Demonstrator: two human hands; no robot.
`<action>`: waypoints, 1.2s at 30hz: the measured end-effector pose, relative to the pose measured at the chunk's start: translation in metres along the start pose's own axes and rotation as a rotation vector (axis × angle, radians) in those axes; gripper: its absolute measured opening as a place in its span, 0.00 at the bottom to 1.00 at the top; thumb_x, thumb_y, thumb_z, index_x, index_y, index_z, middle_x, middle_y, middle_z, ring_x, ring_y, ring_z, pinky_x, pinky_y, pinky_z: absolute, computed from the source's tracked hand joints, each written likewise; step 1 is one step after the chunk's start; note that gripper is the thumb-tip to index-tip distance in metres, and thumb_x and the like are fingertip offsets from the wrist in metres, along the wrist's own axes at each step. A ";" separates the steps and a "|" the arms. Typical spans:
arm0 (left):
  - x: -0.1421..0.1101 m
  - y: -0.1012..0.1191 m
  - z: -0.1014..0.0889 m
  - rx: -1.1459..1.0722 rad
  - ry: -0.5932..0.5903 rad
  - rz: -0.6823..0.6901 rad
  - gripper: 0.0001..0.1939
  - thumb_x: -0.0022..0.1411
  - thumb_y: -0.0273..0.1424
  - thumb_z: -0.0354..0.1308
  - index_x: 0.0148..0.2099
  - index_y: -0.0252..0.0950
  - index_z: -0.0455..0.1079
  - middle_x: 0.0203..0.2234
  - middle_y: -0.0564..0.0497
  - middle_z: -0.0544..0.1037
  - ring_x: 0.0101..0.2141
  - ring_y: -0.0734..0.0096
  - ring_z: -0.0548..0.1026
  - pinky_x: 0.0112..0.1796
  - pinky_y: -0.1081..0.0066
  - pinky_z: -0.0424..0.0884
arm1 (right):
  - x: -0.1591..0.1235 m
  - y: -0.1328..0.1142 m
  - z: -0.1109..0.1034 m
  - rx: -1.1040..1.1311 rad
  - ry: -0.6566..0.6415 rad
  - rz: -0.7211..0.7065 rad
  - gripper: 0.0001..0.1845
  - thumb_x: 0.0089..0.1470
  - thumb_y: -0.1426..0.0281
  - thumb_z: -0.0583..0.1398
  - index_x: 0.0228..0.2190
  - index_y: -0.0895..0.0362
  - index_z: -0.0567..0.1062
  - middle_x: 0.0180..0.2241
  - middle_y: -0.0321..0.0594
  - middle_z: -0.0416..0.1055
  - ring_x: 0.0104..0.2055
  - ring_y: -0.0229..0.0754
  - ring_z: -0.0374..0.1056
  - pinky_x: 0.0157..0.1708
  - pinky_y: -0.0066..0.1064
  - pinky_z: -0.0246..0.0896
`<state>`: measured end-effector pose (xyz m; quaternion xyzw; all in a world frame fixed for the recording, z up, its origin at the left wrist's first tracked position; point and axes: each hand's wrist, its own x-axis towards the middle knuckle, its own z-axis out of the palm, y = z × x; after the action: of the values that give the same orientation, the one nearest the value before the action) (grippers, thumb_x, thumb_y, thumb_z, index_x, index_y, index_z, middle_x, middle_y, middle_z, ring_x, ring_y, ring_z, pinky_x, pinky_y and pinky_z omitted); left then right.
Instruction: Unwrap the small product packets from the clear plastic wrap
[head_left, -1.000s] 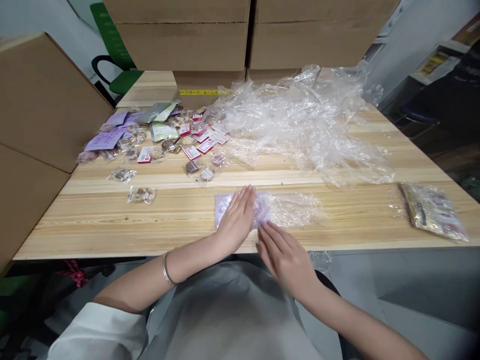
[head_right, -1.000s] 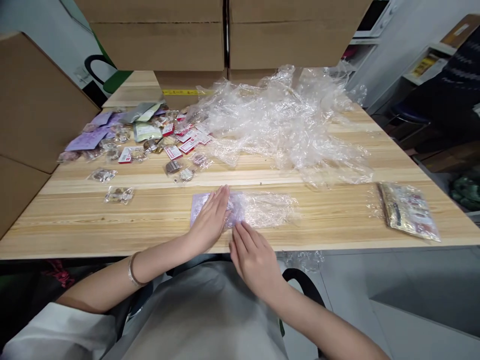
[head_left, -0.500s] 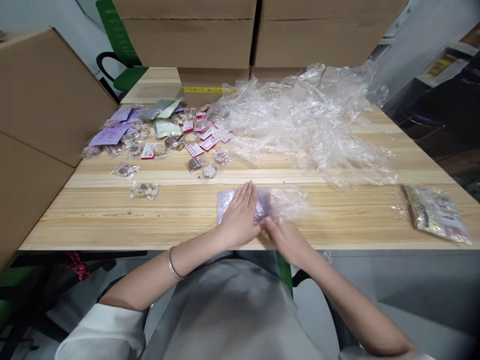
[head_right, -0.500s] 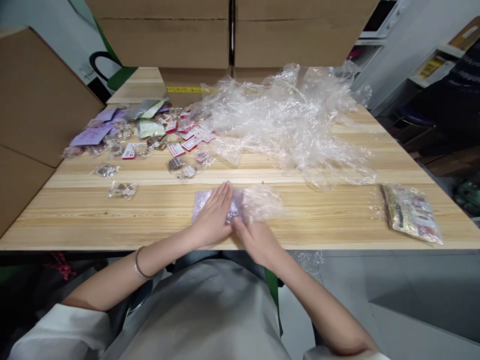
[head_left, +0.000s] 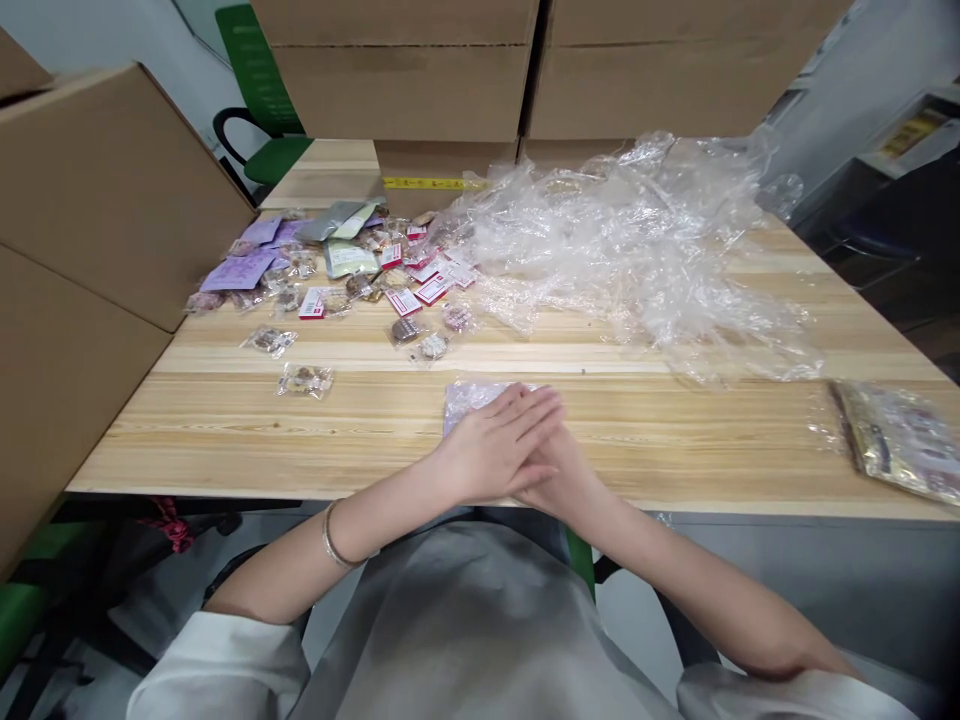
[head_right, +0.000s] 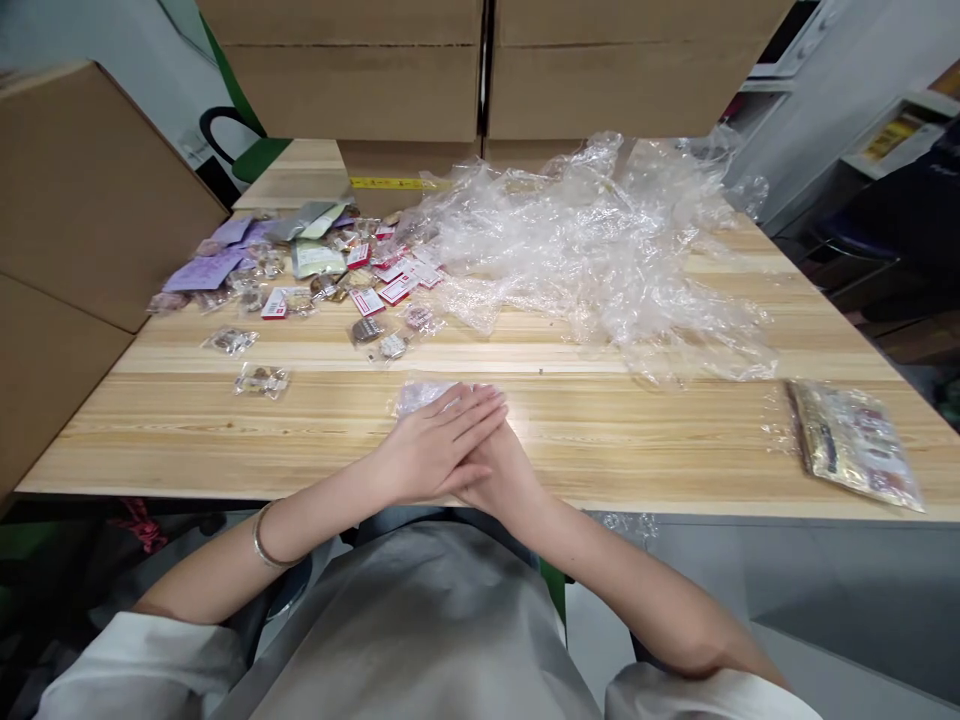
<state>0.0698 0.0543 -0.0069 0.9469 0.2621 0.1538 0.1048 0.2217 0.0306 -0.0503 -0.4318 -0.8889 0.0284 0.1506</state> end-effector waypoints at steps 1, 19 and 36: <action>-0.002 -0.004 0.005 0.043 -0.040 -0.073 0.36 0.73 0.46 0.44 0.71 0.26 0.50 0.68 0.35 0.58 0.69 0.55 0.50 0.67 0.54 0.46 | 0.000 0.001 -0.001 0.007 -0.013 -0.018 0.40 0.58 0.57 0.60 0.63 0.69 0.63 0.67 0.64 0.51 0.70 0.70 0.42 0.67 0.62 0.41; -0.052 -0.023 -0.008 -0.093 -0.159 -0.349 0.36 0.72 0.49 0.41 0.72 0.31 0.50 0.69 0.36 0.55 0.68 0.57 0.54 0.66 0.54 0.51 | -0.009 0.053 -0.020 -0.147 0.042 -0.314 0.29 0.60 0.70 0.58 0.61 0.67 0.66 0.60 0.63 0.66 0.64 0.58 0.61 0.61 0.51 0.59; 0.011 0.026 0.016 -0.594 0.234 -0.345 0.16 0.69 0.34 0.54 0.58 0.40 0.67 0.43 0.48 0.76 0.38 0.70 0.76 0.37 0.71 0.73 | -0.133 0.101 -0.086 0.240 0.454 0.457 0.23 0.62 0.58 0.58 0.56 0.54 0.70 0.44 0.47 0.78 0.41 0.48 0.76 0.36 0.38 0.73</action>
<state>0.0963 0.0361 -0.0122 0.7930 0.3722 0.3105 0.3690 0.4007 -0.0167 -0.0193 -0.5942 -0.7034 0.0688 0.3840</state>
